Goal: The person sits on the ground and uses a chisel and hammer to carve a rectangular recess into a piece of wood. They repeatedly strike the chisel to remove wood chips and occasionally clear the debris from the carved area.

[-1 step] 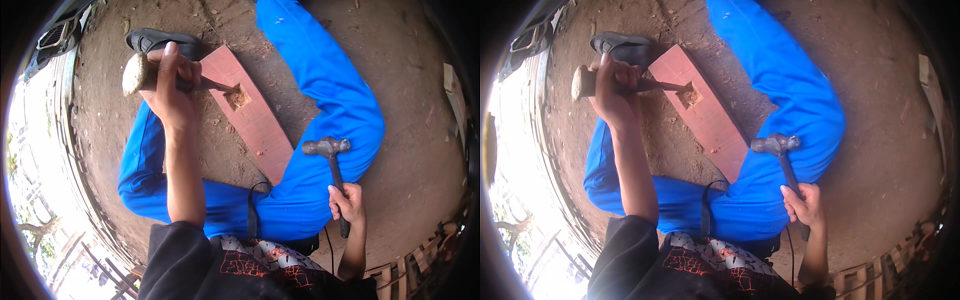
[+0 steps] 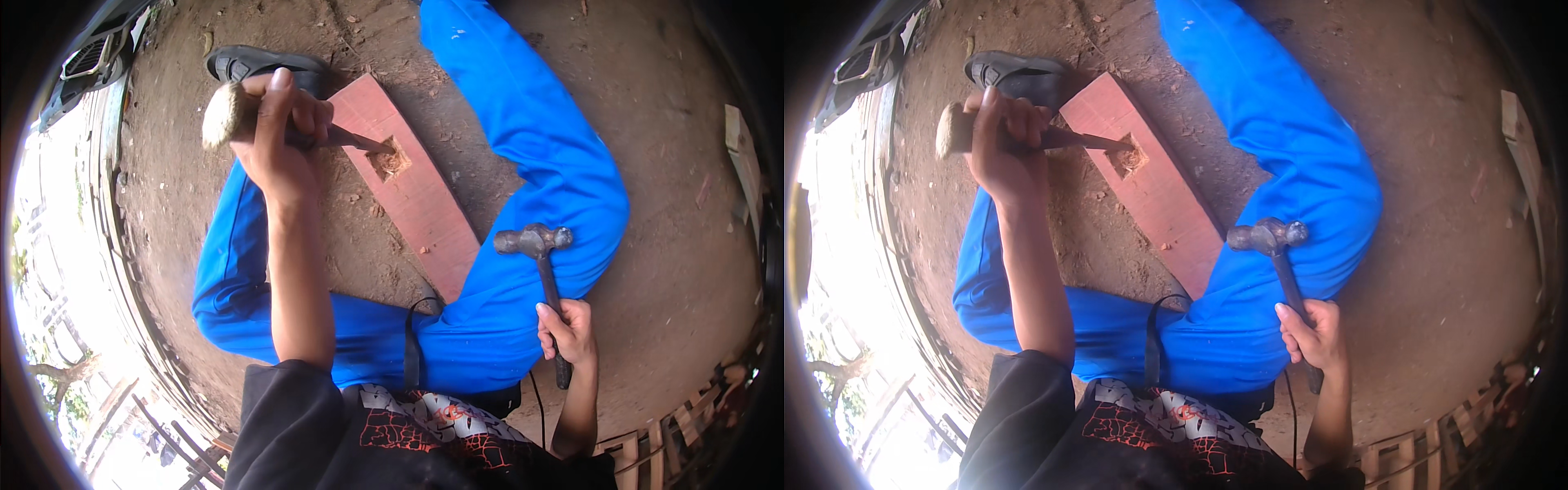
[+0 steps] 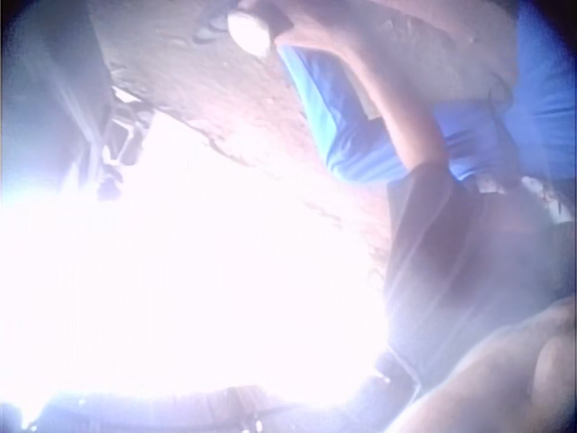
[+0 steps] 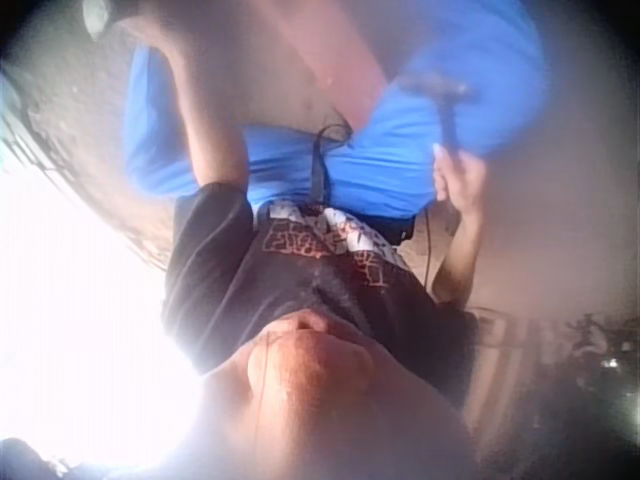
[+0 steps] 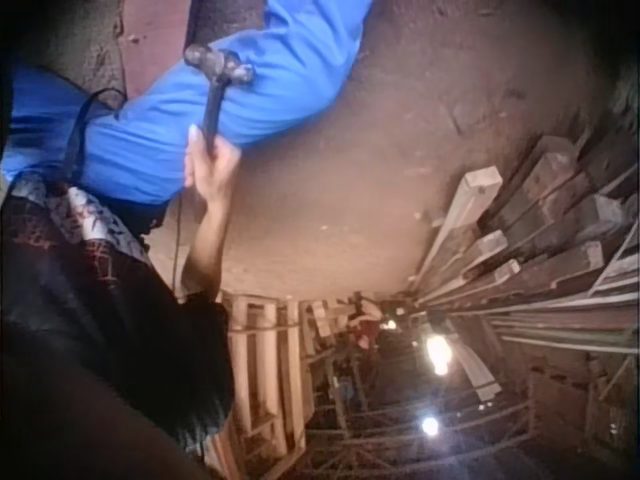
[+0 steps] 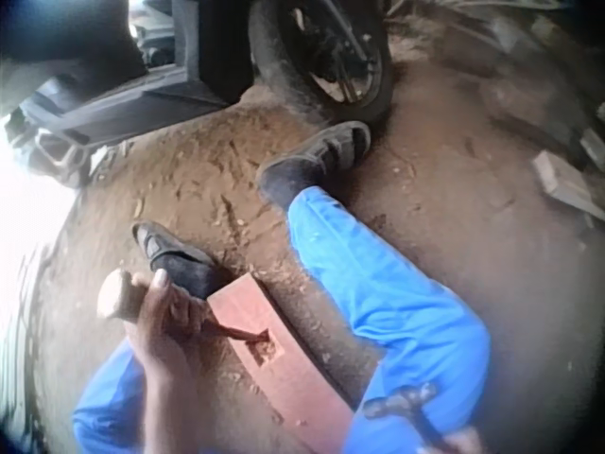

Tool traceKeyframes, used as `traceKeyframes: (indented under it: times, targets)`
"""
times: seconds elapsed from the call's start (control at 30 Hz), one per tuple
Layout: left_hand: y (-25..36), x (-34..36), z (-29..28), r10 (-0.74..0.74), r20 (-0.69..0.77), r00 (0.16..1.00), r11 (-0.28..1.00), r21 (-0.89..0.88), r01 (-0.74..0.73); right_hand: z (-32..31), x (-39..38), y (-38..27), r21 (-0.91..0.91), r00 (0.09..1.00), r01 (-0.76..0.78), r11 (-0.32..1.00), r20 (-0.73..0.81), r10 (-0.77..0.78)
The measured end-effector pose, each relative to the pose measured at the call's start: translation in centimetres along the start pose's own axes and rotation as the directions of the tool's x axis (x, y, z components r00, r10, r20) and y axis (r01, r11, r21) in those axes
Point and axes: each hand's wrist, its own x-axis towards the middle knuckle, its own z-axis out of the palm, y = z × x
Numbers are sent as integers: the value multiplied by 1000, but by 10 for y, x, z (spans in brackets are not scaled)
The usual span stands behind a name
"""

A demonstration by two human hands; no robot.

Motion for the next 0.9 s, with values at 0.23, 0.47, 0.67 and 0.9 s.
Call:
traceKeyframes:
  times: [0.23,0.47,0.67,0.9]
  targets:
    - [-14,33,-10,-113,111,987,984,-129,127,0,-1,-3,-2,1000,1,1000,-3,-1]
    - [-44,70,-3,-115,1,993,986,-124,114,3,-3,-6,-1,999,-33,999,-20,33]
    - [-51,77,31,-61,-30,998,993,99,63,4,-6,-28,-47,990,-131,990,54,134]
    - [-72,84,40,29,-73,997,983,185,-15,6,-3,-141,-513,975,-159,844,54,216]
